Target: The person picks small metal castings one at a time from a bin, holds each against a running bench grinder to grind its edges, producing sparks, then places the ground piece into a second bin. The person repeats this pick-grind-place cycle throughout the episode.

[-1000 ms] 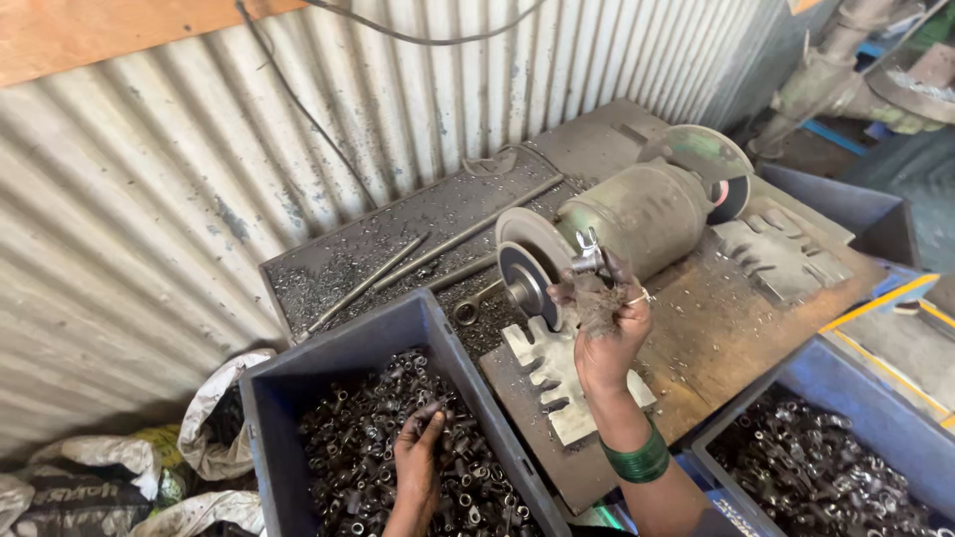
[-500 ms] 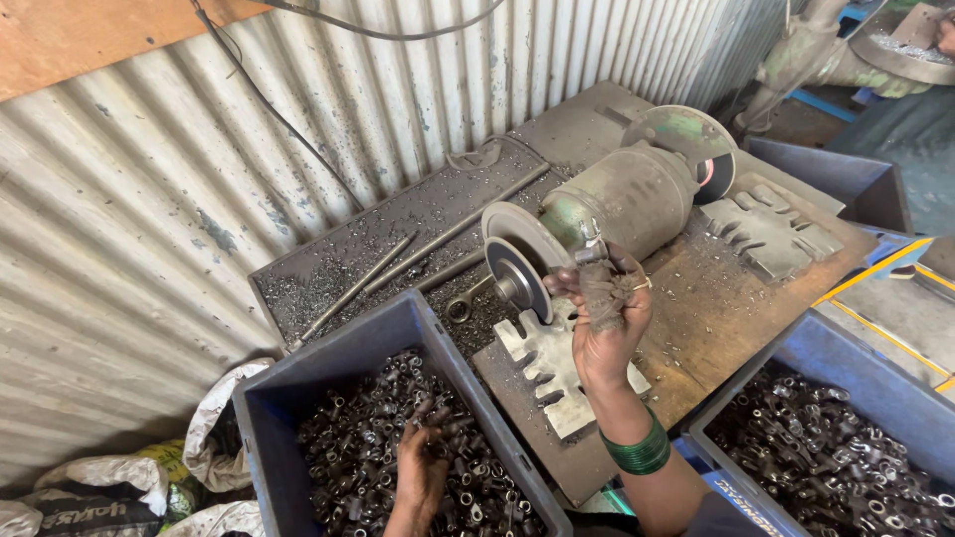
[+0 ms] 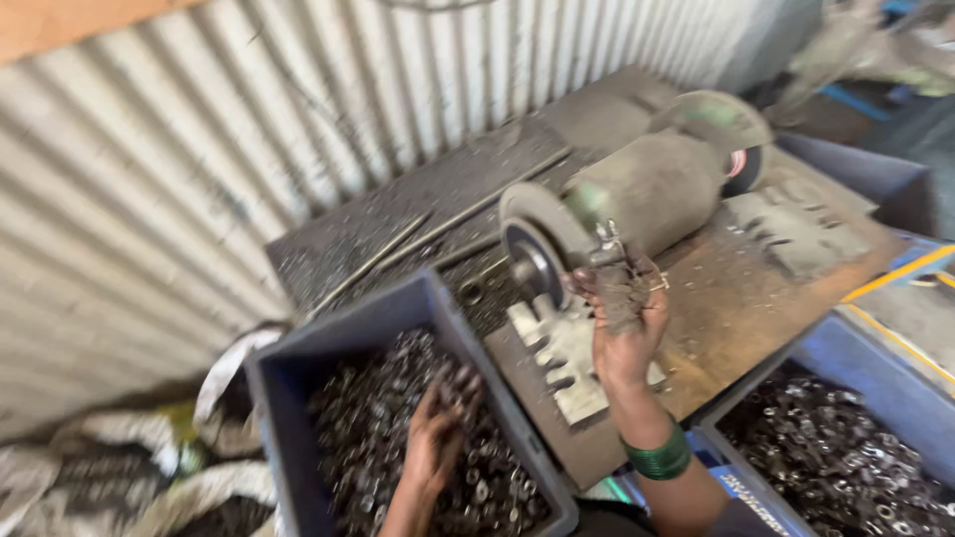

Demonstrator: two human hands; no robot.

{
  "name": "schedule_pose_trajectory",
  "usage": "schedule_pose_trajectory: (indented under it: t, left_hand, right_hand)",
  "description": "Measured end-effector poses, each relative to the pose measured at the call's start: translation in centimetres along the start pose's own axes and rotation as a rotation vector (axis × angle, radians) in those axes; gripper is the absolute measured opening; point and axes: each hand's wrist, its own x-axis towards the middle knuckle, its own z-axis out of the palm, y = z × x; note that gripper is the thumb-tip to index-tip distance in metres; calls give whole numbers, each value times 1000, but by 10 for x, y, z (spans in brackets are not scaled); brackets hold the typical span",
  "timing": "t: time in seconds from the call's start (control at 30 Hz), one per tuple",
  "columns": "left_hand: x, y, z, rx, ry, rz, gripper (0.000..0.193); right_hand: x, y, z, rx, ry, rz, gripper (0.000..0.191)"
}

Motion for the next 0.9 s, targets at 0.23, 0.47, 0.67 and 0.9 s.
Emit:
schedule_pose_trajectory:
  t: [0.23, 0.47, 0.67, 0.9]
  left_hand:
    - [-8, -1, 6, -230, -216, 32, 49]
    - [0, -12, -4, 38, -35, 229, 20]
    - [-7, -12, 11, 1057, -17, 871, 28]
    - [-19, 0, 23, 1086, 95, 1097, 23]
  right_hand:
    - [-92, 25, -31, 234, -88, 831, 25]
    - [-157, 42, -36, 317, -63, 1064, 28]
    - [-172, 44, -41, 308, -87, 1091, 32]
    - [-170, 29, -32, 316, -72, 1117, 32]
